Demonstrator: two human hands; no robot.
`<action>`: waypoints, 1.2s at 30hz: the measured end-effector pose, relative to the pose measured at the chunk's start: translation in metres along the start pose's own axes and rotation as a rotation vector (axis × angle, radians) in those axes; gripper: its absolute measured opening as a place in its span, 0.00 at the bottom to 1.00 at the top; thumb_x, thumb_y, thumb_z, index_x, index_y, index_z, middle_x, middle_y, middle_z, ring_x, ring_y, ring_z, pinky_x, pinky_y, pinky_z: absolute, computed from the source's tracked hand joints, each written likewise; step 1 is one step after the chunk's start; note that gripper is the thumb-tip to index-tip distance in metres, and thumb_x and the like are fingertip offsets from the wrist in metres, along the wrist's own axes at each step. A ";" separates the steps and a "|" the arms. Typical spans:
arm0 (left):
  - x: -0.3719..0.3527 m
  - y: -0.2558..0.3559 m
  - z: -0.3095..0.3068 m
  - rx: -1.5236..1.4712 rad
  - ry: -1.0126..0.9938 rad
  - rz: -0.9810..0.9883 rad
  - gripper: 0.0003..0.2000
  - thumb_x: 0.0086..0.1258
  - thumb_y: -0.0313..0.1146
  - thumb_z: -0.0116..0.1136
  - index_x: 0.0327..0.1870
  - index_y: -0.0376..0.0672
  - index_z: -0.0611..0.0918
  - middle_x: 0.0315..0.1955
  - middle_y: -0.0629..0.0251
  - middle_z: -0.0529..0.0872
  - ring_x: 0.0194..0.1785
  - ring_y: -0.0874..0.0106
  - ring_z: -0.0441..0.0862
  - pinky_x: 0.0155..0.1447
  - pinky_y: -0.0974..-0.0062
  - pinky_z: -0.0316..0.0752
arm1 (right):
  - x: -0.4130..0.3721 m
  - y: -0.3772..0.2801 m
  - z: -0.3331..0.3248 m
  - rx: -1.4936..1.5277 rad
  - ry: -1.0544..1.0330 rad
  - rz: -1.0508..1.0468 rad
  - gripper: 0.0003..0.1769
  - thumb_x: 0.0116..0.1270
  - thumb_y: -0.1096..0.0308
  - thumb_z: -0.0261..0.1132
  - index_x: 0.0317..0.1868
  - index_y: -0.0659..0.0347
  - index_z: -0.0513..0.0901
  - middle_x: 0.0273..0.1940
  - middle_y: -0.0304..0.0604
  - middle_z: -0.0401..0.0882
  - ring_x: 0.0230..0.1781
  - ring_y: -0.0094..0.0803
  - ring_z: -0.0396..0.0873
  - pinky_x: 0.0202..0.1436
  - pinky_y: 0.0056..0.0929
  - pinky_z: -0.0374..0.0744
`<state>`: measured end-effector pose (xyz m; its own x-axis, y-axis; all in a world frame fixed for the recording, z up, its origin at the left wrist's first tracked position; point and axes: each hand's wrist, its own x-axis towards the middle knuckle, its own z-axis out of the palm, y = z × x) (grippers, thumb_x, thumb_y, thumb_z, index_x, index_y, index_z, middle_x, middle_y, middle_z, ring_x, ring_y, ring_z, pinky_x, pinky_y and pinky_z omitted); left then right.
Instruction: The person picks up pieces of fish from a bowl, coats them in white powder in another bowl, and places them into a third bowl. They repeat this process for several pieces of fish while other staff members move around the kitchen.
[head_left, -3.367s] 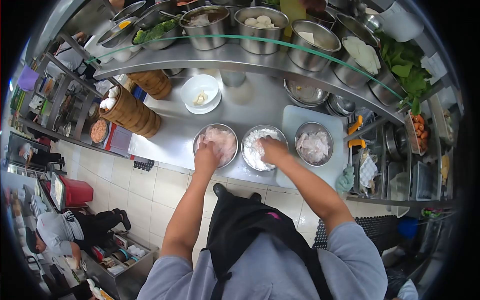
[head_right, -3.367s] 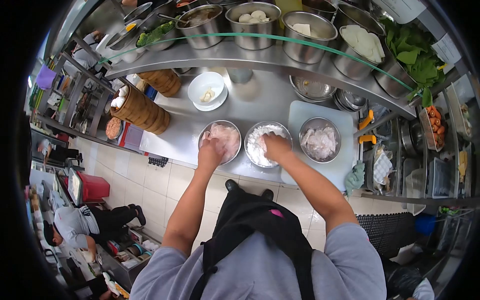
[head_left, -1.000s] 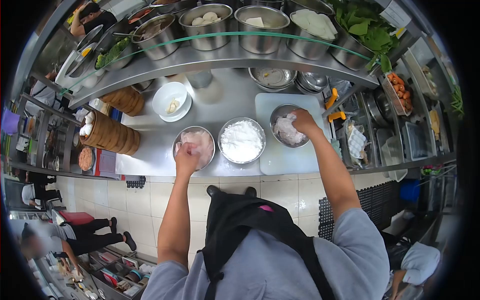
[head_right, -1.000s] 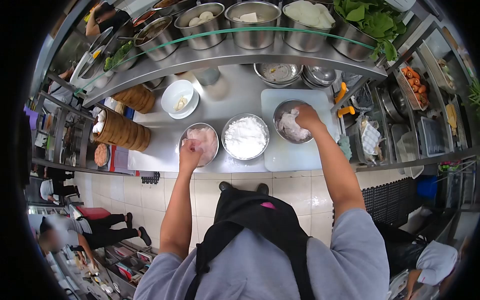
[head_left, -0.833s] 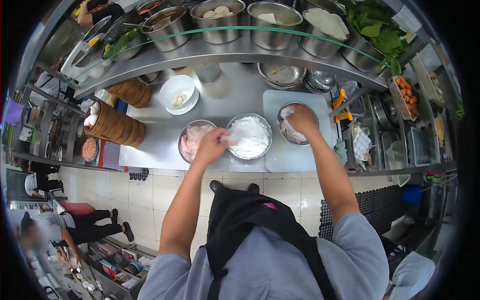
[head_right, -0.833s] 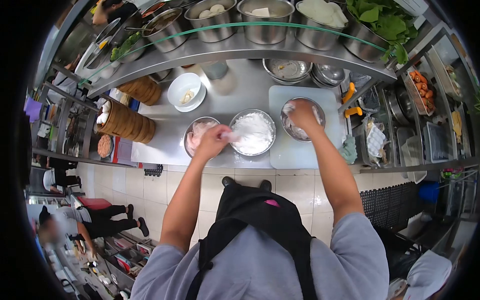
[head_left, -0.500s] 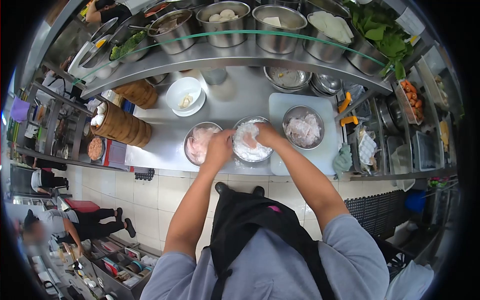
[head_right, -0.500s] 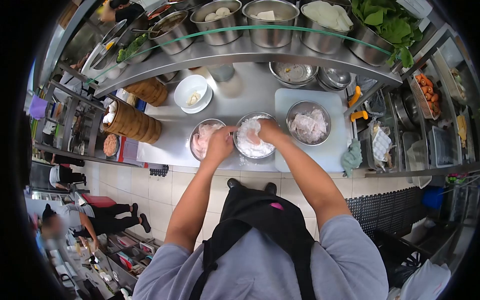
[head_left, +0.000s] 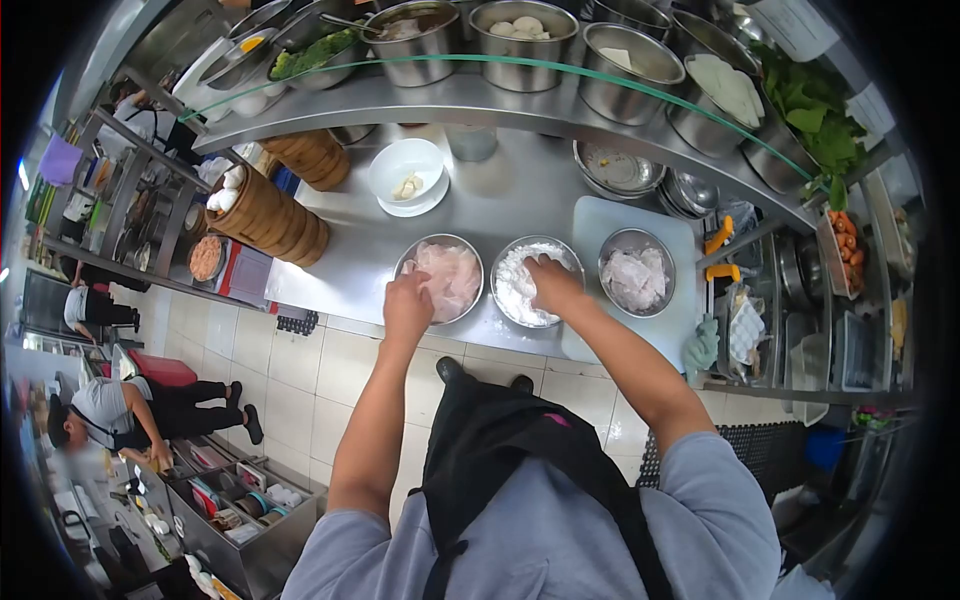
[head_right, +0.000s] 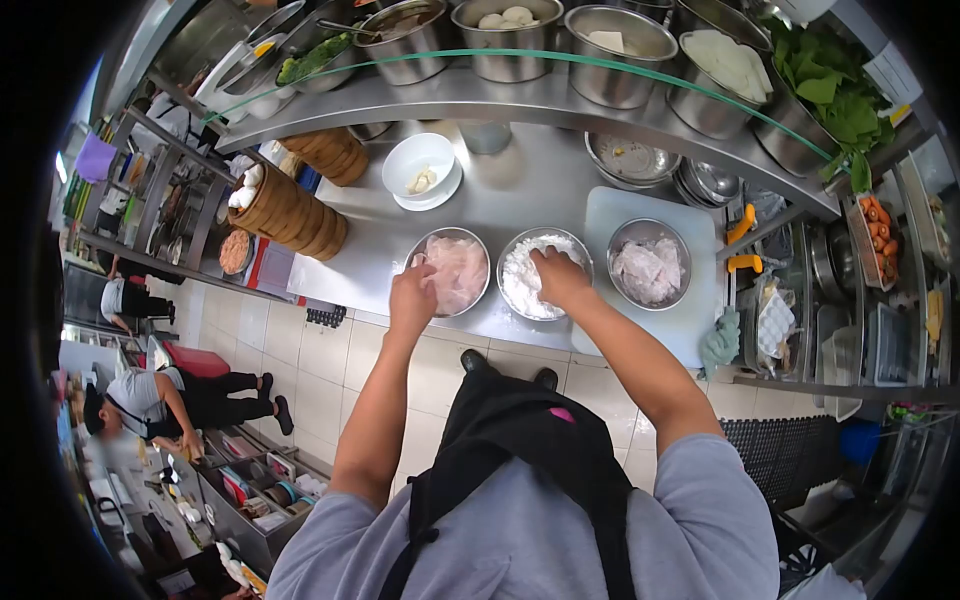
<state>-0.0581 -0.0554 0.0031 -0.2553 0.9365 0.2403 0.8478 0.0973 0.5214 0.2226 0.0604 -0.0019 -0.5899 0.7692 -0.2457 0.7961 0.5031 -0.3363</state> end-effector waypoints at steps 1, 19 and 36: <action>0.005 0.002 0.008 0.001 0.001 0.034 0.14 0.61 0.24 0.61 0.49 0.41 0.85 0.47 0.54 0.87 0.52 0.50 0.81 0.58 0.58 0.75 | 0.001 0.000 0.002 -0.006 -0.001 -0.005 0.39 0.51 0.71 0.75 0.64 0.56 0.70 0.59 0.51 0.73 0.59 0.50 0.77 0.58 0.46 0.82; 0.035 0.016 0.044 0.139 -0.194 0.061 0.16 0.61 0.29 0.62 0.51 0.48 0.87 0.52 0.51 0.84 0.60 0.53 0.78 0.73 0.48 0.59 | 0.002 -0.004 -0.006 0.087 0.024 0.127 0.32 0.55 0.64 0.70 0.62 0.61 0.77 0.58 0.56 0.79 0.61 0.50 0.78 0.65 0.43 0.77; 0.034 0.003 0.052 0.123 -0.078 0.124 0.16 0.58 0.28 0.63 0.49 0.47 0.86 0.44 0.52 0.87 0.56 0.55 0.80 0.68 0.51 0.64 | 0.012 0.013 0.002 0.289 0.183 0.055 0.26 0.54 0.74 0.66 0.57 0.62 0.82 0.55 0.58 0.83 0.58 0.53 0.80 0.63 0.43 0.77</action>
<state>-0.0406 -0.0056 -0.0294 -0.1128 0.9667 0.2299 0.9220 0.0156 0.3868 0.2250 0.0755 -0.0113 -0.4923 0.8631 -0.1124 0.7394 0.3466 -0.5771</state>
